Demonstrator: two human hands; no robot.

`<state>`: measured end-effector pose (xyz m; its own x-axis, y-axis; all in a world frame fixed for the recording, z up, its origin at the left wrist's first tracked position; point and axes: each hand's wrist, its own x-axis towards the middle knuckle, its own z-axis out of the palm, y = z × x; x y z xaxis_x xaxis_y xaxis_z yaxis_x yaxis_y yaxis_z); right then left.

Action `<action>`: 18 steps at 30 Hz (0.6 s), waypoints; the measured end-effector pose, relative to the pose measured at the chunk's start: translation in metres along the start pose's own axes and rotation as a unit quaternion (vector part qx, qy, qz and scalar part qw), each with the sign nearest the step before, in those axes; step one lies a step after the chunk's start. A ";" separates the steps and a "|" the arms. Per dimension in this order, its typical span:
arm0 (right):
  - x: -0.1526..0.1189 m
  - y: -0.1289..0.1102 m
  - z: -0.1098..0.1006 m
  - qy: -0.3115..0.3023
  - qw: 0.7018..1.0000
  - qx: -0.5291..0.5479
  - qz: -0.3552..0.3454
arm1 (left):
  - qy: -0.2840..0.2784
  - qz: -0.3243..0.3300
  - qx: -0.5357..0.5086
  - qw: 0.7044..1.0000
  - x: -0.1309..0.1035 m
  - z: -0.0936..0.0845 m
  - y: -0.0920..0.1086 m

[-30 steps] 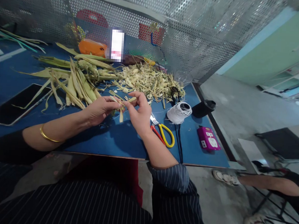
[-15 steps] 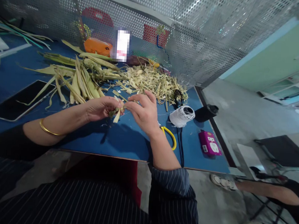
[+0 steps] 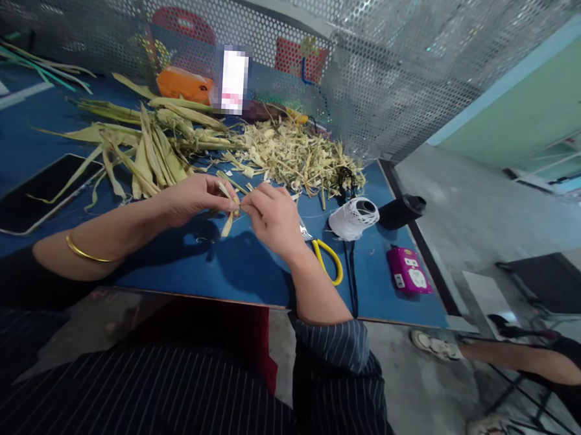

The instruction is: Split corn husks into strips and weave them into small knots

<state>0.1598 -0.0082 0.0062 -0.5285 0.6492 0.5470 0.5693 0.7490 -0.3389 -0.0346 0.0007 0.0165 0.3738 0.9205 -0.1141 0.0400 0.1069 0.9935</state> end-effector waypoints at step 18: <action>0.000 -0.005 0.002 0.031 0.985 0.103 0.131 | 0.017 -0.003 0.069 0.997 0.001 0.002 -0.002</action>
<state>0.1555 -0.0118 0.0061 -0.3362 0.8196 0.4638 0.5383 0.5714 -0.6195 -0.0326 0.0004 0.0144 0.3410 0.9327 -0.1170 0.1704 0.0611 0.9835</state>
